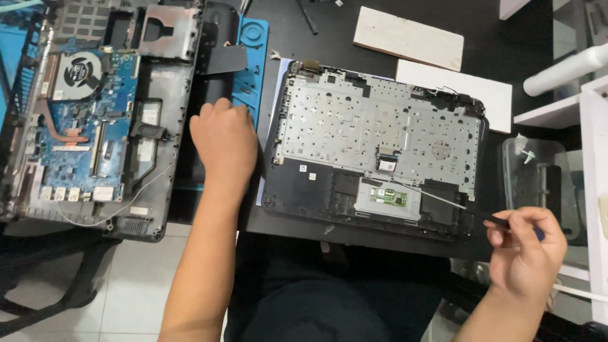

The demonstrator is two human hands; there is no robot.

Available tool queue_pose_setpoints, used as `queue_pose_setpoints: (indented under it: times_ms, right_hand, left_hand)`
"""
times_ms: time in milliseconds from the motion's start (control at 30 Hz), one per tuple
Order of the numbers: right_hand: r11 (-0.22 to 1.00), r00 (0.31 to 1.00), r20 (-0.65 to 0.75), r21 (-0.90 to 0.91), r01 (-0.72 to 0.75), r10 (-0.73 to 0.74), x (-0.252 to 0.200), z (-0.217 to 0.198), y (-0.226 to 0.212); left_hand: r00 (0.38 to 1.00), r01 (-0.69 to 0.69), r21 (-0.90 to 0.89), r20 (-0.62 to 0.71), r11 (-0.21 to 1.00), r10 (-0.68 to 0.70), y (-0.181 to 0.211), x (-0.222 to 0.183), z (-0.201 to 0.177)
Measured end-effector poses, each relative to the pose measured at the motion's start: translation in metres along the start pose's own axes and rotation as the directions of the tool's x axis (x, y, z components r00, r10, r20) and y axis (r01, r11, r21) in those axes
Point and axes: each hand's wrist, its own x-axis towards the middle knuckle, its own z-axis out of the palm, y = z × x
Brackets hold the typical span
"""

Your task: The person disassembles a laptop to remove internal components such as the motherboard and cooling fan.

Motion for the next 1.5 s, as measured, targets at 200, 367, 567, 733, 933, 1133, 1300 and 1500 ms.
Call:
queue_pose_setpoints:
  times_ms: [200,367,567,733,933,1133,1300,1500]
  right_hand:
    - [0.999,0.998,0.063,0.039,-0.001,-0.002,0.002,0.008,-0.010]
    - [1.000,0.997,0.080,0.030,-0.006,0.004,0.003,0.019,-0.013]
    - [0.999,0.997,0.068,-0.010,-0.035,0.036,0.003,0.026,-0.014]
    - [0.999,0.998,0.044,-0.033,-0.033,0.035,0.003,0.018,-0.013]
    - [0.999,0.998,0.047,-0.023,-0.033,0.034,0.002,0.026,-0.014]
    - [0.999,0.997,0.063,-0.037,-0.035,0.037,0.006,0.034,-0.011]
    - [0.993,0.995,0.096,-0.114,-0.009,0.020,0.015,0.056,-0.010]
    - [0.993,0.990,0.141,-0.106,0.041,-0.026,0.036,0.086,-0.011]
  left_hand:
    - [0.998,-0.026,-0.128,-0.061,0.991,0.018,0.011,0.006,-0.012]
    - [0.979,-0.164,-0.295,-0.169,0.941,0.118,0.033,0.034,-0.005]
    - [0.934,-0.346,-0.380,-0.225,0.858,0.277,0.046,0.073,0.019]
    - [0.926,-0.373,-0.416,-0.226,0.830,0.303,0.042,0.078,0.053]
    - [0.940,-0.335,-0.477,-0.230,0.813,0.253,0.040,0.075,0.042]
    - [0.949,-0.304,-0.466,-0.221,0.831,0.223,0.045,0.076,0.036]
    - [0.980,-0.198,-0.507,-0.106,0.839,0.168,0.048,0.078,0.049]
    - [0.960,-0.280,-0.605,-0.167,0.745,0.225,0.040,0.073,0.059]
